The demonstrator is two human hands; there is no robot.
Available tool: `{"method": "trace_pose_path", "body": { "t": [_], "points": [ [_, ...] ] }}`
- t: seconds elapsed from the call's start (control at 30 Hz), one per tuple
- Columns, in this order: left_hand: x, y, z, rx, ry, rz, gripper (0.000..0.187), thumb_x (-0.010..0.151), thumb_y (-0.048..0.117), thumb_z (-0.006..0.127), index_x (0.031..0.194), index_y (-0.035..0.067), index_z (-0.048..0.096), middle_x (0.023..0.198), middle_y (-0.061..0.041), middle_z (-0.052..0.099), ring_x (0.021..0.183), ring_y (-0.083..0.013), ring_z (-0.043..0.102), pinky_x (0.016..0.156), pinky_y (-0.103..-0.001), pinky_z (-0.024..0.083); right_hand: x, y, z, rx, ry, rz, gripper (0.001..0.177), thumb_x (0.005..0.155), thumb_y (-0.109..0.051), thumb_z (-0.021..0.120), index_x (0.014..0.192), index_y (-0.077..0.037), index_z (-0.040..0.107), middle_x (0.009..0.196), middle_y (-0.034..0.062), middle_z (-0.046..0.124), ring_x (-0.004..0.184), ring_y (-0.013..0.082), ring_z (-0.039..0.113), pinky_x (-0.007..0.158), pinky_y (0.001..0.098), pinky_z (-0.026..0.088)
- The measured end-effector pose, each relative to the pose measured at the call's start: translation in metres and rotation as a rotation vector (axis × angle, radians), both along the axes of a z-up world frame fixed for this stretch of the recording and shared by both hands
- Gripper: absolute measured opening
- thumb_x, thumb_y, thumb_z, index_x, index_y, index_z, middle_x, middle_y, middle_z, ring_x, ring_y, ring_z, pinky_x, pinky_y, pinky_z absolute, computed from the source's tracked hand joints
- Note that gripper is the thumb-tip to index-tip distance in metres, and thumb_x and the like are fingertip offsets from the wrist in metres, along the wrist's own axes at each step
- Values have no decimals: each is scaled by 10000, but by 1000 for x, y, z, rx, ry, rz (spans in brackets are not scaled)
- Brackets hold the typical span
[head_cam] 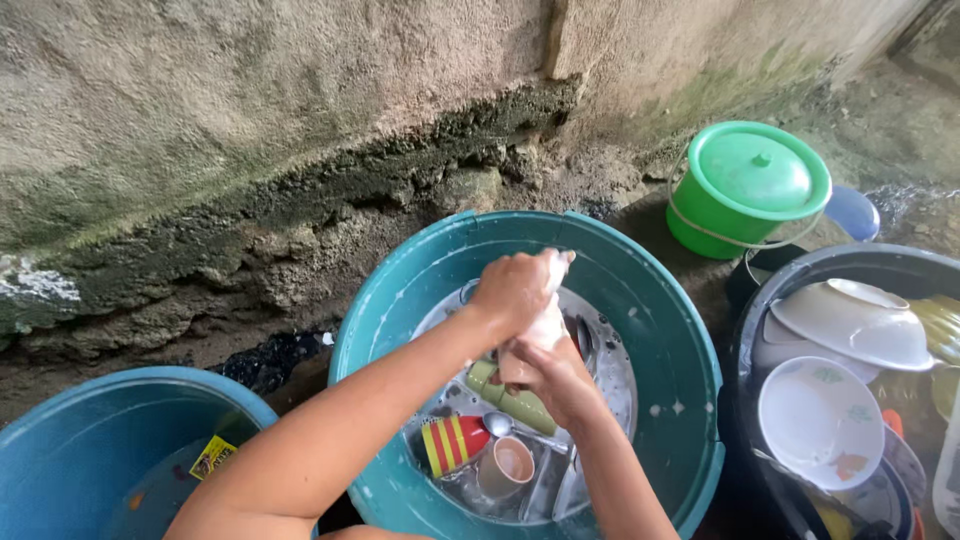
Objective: The person washes plates, spoons, and cups by hand in basins using a sponge and soapy water.
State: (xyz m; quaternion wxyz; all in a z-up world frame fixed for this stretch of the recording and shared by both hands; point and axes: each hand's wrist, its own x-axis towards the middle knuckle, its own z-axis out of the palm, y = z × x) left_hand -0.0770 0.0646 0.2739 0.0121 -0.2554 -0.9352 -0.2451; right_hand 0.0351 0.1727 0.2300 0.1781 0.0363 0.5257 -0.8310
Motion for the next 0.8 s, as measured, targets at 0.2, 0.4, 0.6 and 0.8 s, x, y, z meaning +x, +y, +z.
{"method": "trace_pose_path", "body": {
  "t": [0.2, 0.4, 0.6, 0.8],
  "points": [
    [-8, 1, 26, 1001, -202, 103, 433, 1095, 309, 411, 999, 56, 749, 783, -54, 657, 703, -200, 605, 662, -376, 520, 7, 11, 2, -904, 14, 132, 587, 943, -397, 650, 1321, 27, 504, 1019, 211, 642, 716, 211, 656, 489, 246, 454],
    [28, 13, 18, 667, 262, -110, 166, 969, 155, 581, 1017, 53, 702, 1036, -172, 695, 998, -359, 670, 907, -428, 535, -4, 71, -29, -463, -86, 235, 806, 978, -600, 568, 1289, 143, 546, 930, 246, 692, 685, 267, 696, 445, 297, 501],
    [64, 19, 33, 459, -333, -362, 560, 852, 179, 680, 1358, -12, 535, 1151, -234, 637, 1053, -386, 657, 920, -449, 524, -1, 109, -37, -570, -70, 52, 787, 1004, -702, 411, 1311, 1, 587, 934, 191, 738, 592, 264, 706, 391, 297, 532],
    [84, 29, 35, -82, 82, -851, 449, 866, 271, 774, 1152, -46, 634, 1116, -238, 676, 1123, -385, 641, 967, -453, 530, 0, 135, -50, -321, -428, -145, 589, 879, -507, 529, 1239, -47, 602, 1025, 150, 754, 829, 245, 767, 712, 410, 638]
  ]
}}
